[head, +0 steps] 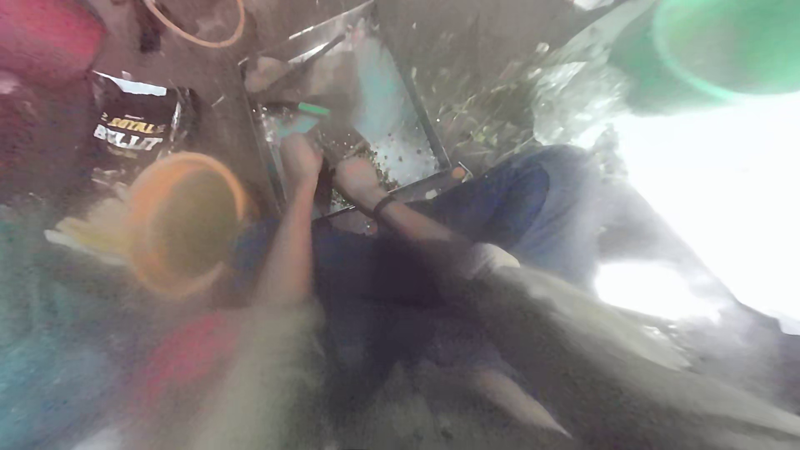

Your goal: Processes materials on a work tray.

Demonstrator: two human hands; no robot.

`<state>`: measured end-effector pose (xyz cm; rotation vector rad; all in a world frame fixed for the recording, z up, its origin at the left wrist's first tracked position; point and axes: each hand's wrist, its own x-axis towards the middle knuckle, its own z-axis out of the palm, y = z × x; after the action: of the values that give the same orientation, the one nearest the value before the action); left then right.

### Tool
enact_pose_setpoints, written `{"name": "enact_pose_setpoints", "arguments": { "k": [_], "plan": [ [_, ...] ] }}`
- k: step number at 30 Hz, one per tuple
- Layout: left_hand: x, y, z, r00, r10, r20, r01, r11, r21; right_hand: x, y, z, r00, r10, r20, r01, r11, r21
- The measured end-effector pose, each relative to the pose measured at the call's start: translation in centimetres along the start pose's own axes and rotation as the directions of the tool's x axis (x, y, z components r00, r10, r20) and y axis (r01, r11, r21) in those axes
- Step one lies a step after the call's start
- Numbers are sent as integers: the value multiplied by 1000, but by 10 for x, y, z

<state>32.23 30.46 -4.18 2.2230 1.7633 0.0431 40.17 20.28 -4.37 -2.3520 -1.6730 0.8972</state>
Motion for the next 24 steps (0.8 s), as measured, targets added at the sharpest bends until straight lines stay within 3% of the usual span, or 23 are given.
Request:
{"name": "enact_pose_setpoints", "arguments": {
  "k": [3, 6, 9, 13, 19, 24],
  "plan": [
    [0, 1, -4, 1000, -3, 0, 3, 1000, 4, -24, 15, 6, 1000, -7, -22, 7, 1000, -21],
    [1, 1, -2, 1000, -8, 6, 8, 999, -36, -35, 37, 25, 980, -62, -189, 73, 996, 52],
    [-2, 3, -5, 998, -61, 14, 62, 997, -55, -26, 14, -9, 998, -23, -52, 22, 1000, -22],
    [-16, 12, -16, 991, -130, 8, 130, 991, -35, -5, -13, -35, 998, -57, -22, 57, 998, 3],
    [-8, 5, -7, 998, -68, -3, 68, 998, 4, 24, -15, -20, 997, -68, -38, 68, 998, -6],
    [-3, 5, -7, 997, -71, 40, 72, 997, -5, -11, 20, 3, 998, -36, -42, 34, 998, -52]
  ]
}}
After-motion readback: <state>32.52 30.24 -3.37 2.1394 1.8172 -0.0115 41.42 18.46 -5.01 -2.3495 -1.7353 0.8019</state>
